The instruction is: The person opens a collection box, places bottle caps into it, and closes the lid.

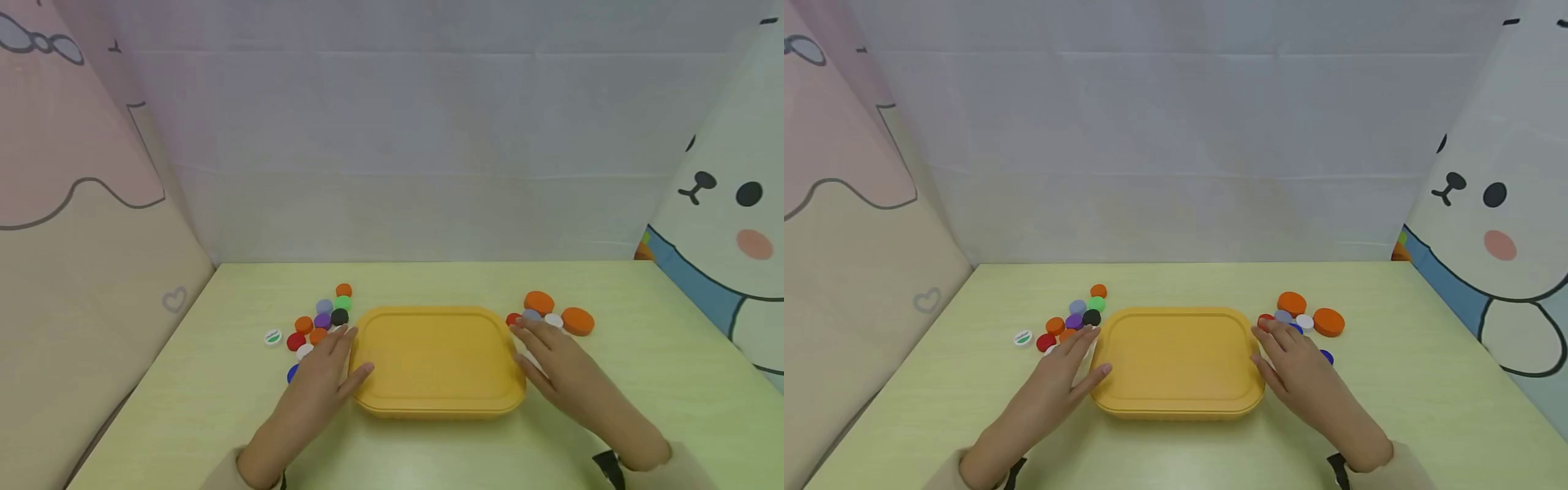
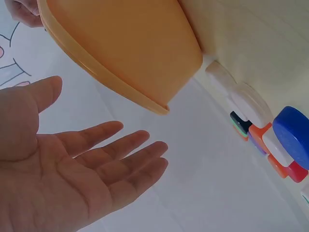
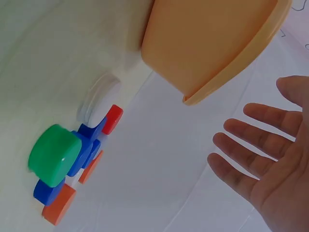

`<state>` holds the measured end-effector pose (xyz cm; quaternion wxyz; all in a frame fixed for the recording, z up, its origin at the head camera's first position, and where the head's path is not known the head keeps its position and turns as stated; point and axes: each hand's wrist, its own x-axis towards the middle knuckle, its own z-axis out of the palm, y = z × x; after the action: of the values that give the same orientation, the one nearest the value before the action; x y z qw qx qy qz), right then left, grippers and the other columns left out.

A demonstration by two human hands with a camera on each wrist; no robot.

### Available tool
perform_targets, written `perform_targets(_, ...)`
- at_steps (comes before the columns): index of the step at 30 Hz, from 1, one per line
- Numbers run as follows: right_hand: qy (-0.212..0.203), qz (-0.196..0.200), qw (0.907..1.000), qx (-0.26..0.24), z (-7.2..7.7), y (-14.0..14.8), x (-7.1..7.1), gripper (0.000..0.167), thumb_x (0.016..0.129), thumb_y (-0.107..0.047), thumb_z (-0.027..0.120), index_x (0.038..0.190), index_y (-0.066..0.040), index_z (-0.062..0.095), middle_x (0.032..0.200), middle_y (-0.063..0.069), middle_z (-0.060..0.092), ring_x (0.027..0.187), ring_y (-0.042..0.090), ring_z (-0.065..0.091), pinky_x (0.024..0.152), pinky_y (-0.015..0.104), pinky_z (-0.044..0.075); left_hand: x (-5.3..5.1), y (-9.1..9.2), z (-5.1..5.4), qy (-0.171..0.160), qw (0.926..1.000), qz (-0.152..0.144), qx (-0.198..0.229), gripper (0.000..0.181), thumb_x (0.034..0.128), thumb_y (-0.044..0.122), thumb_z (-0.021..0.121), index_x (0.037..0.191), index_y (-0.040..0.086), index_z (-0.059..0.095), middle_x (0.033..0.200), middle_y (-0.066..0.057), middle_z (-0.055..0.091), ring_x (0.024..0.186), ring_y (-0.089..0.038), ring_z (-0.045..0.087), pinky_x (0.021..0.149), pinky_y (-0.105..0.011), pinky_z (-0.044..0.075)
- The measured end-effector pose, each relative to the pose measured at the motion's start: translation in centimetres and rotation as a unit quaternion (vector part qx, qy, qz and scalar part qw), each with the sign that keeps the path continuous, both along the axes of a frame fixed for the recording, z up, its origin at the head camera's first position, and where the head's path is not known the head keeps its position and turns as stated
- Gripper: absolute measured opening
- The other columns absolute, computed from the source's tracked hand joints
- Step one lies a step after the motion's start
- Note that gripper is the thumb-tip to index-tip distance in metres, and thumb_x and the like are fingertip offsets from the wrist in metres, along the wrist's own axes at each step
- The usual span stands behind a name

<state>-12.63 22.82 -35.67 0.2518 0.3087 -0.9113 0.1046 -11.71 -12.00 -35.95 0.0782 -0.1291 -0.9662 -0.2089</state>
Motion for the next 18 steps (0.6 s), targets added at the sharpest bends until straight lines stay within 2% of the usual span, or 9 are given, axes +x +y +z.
perform_targets(3, 0.001, 0.011, 0.9999, 0.005, 0.0, -0.8, 0.4, 0.038, 0.087, -0.023, 0.06, 0.119, -0.001, 0.057, 0.119, 0.014, 0.058, 0.107, 0.03, 0.055, 0.082, 0.046, 0.048, 0.2, 0.6, 0.0, -0.021, 0.9997, -0.009, -0.008, 0.064, 0.0859, 0.047, 0.056, 0.136, 0.008, 0.043, 0.14, -0.011, 0.043, 0.129, -0.03, 0.04, 0.1, -0.049, 0.037)
perform_targets(5, -0.004, 0.011, 0.9998, 0.013, 0.0, -1.2, 0.7, 0.037, 0.087, -0.023, 0.06, 0.118, -0.002, 0.058, 0.119, 0.013, 0.058, 0.106, 0.029, 0.056, 0.082, 0.045, 0.049, 0.4, 0.9, 0.0, -0.023, 0.9995, -0.017, -0.01, 0.063, 0.086, 0.047, 0.055, 0.135, 0.009, 0.043, 0.14, -0.011, 0.042, 0.13, -0.03, 0.039, 0.101, -0.051, 0.036)
perform_targets(11, -0.038, 0.012, 0.9983, 0.043, 0.0, -2.3, 1.5, 0.034, 0.087, -0.024, 0.06, 0.117, -0.008, 0.059, 0.121, 0.008, 0.058, 0.109, 0.025, 0.056, 0.085, 0.042, 0.049, 1.1, 1.4, -0.2, 0.007, 0.9984, -0.053, -0.017, 0.059, 0.0862, 0.044, 0.056, 0.132, 0.008, 0.046, 0.138, -0.013, 0.045, 0.127, -0.032, 0.041, 0.101, -0.048, 0.036)
perform_targets(18, -0.033, 0.046, 0.9956, 0.074, -0.4, -2.8, 2.1, 0.036, 0.087, -0.032, 0.06, 0.117, -0.012, 0.061, 0.121, 0.003, 0.059, 0.109, 0.021, 0.057, 0.085, 0.039, 0.05, 1.7, 1.9, -0.2, -0.023, 0.996, -0.085, -0.017, 0.061, 0.0863, 0.046, 0.055, 0.133, 0.008, 0.045, 0.14, -0.014, 0.042, 0.13, -0.037, 0.036, 0.103, -0.051, 0.033)
